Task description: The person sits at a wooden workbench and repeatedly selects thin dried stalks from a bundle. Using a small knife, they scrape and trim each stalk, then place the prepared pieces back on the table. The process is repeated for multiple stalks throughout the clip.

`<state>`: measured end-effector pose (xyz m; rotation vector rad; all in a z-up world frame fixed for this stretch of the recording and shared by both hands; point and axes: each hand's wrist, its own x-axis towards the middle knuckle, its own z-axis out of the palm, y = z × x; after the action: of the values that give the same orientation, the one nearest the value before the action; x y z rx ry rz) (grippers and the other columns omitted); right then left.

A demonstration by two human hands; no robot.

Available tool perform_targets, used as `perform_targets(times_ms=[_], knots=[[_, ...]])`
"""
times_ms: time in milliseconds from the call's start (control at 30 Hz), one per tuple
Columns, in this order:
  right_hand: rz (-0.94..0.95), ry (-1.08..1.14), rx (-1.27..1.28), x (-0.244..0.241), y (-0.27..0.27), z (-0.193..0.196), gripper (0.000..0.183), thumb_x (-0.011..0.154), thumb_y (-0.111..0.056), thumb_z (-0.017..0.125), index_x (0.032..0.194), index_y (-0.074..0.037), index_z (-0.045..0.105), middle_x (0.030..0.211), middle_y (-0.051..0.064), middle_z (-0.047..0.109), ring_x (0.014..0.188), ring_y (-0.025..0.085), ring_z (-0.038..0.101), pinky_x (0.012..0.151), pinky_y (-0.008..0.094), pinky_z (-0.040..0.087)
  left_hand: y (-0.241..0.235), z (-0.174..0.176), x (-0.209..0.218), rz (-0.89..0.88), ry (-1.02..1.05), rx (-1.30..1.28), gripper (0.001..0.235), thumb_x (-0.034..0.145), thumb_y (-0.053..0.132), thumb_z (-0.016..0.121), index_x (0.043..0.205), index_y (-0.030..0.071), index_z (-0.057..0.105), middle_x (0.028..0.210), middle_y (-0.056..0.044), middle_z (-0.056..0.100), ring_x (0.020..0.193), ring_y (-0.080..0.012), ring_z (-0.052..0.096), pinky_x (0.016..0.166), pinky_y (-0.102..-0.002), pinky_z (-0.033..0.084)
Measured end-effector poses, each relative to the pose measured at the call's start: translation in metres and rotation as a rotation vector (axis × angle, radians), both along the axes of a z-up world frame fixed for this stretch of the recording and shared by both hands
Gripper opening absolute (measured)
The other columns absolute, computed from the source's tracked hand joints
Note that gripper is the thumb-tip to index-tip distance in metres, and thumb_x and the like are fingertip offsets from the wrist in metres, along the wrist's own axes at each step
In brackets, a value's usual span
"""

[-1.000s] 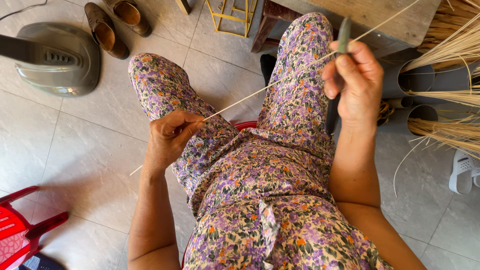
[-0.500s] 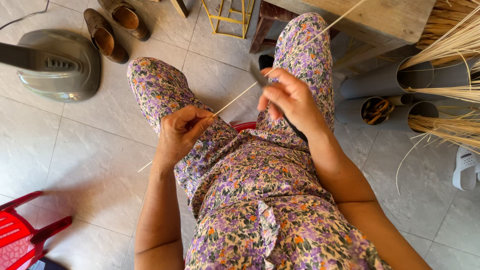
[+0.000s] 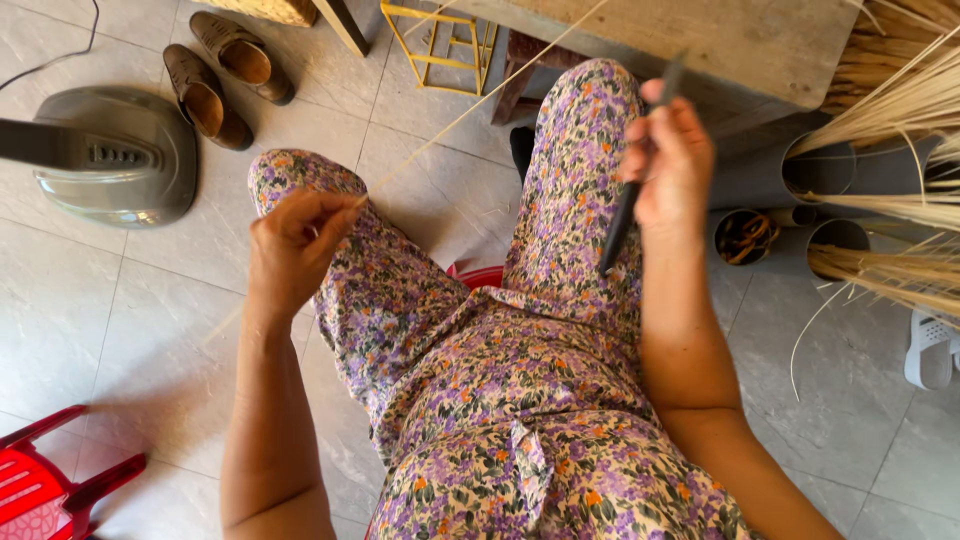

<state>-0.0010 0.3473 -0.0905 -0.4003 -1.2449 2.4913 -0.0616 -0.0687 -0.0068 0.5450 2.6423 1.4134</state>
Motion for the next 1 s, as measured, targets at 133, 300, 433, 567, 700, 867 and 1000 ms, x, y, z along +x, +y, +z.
perform_targets(times_ms=[133,300,433,567,700,867,1000], knots=[[0.157,-0.032,-0.065,-0.025,-0.041,-0.027,0.02,0.108,-0.017,0.063,0.125,-0.007,0.066,0.084,0.005,0.069,0.057,0.009,0.059,0.049,0.024,0.044,0.039,0.005,-0.051,-0.097,0.242,-0.079,0.014,0.1,0.006,0.074,0.113,0.009,0.078,0.09,-0.01,0.065,0.074,-0.0174,0.065,0.065,-0.03,0.05],[0.268,-0.137,-0.017,-0.049,-0.078,-0.055,0.024,0.106,-0.019,0.06,0.126,-0.007,0.065,0.084,0.006,0.07,0.056,0.008,0.06,0.049,0.022,0.047,0.129,-0.023,-0.127,-0.152,0.456,0.044,0.011,0.099,0.006,0.076,0.109,0.01,0.078,0.096,-0.012,0.066,0.082,-0.0237,0.069,0.074,-0.035,0.055],[0.364,-0.202,-0.046,-0.049,-0.082,-0.066,0.024,0.106,-0.019,0.059,0.125,-0.005,0.065,0.082,0.006,0.069,0.054,0.009,0.06,0.048,0.022,0.046,0.206,-0.053,-0.169,-0.159,0.502,0.0,0.006,0.094,0.013,0.077,0.099,0.014,0.079,0.091,-0.008,0.066,0.085,-0.0286,0.067,0.072,-0.041,0.054],[0.367,-0.174,-0.049,-0.051,-0.083,-0.075,0.024,0.107,-0.019,0.058,0.124,-0.004,0.065,0.081,0.007,0.069,0.054,0.009,0.059,0.048,0.023,0.045,0.276,-0.085,-0.201,-0.181,0.533,-0.05,0.005,0.091,0.018,0.076,0.095,0.017,0.079,0.09,-0.006,0.065,0.089,-0.0311,0.065,0.072,-0.044,0.054],[0.364,-0.178,-0.138,-0.055,-0.08,-0.081,0.025,0.107,-0.021,0.058,0.124,-0.004,0.065,0.08,0.008,0.069,0.051,0.01,0.057,0.047,0.023,0.045,0.324,-0.119,-0.222,-0.194,0.565,-0.094,0.003,0.092,0.017,0.075,0.094,0.017,0.077,0.093,-0.006,0.066,0.091,-0.0317,0.065,0.076,-0.048,0.052],[0.352,-0.228,-0.116,-0.056,-0.075,-0.078,0.026,0.107,-0.021,0.058,0.125,-0.004,0.063,0.08,0.007,0.069,0.053,0.01,0.058,0.048,0.023,0.046,0.344,-0.147,-0.236,-0.176,0.614,-0.177,0.009,0.082,0.015,0.077,0.09,0.019,0.076,0.092,-0.005,0.065,0.092,-0.0304,0.065,0.075,-0.048,0.051],[0.365,-0.227,-0.114,-0.053,-0.074,-0.08,0.026,0.107,-0.021,0.057,0.126,-0.004,0.062,0.082,0.007,0.069,0.053,0.009,0.058,0.048,0.023,0.046,0.335,-0.162,-0.26,-0.098,0.634,-0.156,0.014,0.083,0.018,0.081,0.095,0.016,0.075,0.094,-0.007,0.065,0.09,-0.03,0.063,0.073,-0.045,0.051]])
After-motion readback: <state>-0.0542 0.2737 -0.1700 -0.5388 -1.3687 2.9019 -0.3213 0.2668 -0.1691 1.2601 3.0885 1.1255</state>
